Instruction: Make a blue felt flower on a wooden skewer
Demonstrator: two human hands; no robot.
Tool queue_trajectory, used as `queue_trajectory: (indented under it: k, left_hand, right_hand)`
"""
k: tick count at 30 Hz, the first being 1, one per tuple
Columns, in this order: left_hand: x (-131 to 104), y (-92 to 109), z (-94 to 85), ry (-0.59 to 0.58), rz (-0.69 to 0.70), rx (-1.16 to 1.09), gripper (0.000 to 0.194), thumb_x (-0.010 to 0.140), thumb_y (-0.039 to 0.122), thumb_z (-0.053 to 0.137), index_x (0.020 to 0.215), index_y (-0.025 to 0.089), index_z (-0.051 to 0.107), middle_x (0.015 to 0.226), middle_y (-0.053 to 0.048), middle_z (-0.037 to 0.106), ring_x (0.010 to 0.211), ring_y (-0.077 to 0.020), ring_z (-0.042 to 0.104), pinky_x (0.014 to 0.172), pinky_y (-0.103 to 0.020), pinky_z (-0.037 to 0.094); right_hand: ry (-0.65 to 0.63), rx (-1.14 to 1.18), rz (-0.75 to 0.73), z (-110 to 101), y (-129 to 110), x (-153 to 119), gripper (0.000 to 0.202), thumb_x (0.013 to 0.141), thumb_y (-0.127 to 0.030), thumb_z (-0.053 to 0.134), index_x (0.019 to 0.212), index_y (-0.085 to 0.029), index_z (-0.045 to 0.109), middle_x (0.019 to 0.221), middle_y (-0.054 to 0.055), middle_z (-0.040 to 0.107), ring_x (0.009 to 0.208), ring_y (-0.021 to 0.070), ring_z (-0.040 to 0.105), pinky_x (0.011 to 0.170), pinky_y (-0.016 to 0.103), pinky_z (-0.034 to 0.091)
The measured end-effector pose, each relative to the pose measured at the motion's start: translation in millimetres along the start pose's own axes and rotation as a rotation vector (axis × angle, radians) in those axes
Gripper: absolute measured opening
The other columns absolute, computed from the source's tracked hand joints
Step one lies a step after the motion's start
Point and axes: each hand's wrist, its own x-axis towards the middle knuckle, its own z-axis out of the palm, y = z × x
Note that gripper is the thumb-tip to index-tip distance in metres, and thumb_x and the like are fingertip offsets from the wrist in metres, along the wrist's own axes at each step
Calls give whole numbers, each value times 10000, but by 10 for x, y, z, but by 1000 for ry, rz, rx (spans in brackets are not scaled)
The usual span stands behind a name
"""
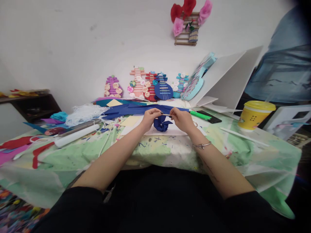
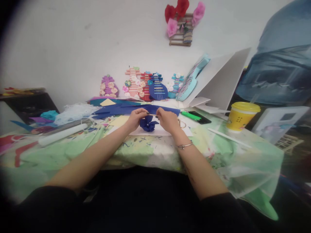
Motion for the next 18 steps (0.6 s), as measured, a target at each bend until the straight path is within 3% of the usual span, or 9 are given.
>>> queue_trajectory:
  k: [10, 13, 18]
  left_hand:
    - [39, -56, -20, -12, 56, 94, 350, 498, 332, 848, 756, 128, 729, 656, -52, 697, 597, -129, 586, 592, -264, 429]
    - [39, -56, -26, -16, 86, 122, 356, 491, 338, 859, 748, 125, 737, 682, -62, 709, 632, -148, 616, 641, -288, 465]
    - [21, -47, -20, -45, 98, 132, 341, 477, 323, 869, 719, 121, 738, 720, -80, 723, 686, -178, 649, 710, -330, 505]
  right_hand:
    - [39, -44, -7, 20, 75, 15, 224, 866, -137, 466, 936, -234, 656, 842, 35, 739, 755, 215, 619, 637, 297, 319]
    - [55, -23, -28, 42, 99, 23, 190, 889, -211, 478, 864, -221, 667, 822, 44, 718, 745, 206, 596, 626, 296, 304]
    - [56, -24, -56, 73, 111, 40, 333, 917, -388, 487, 681, -196, 623, 734, 57, 653, 685, 180, 538, 617, 296, 276]
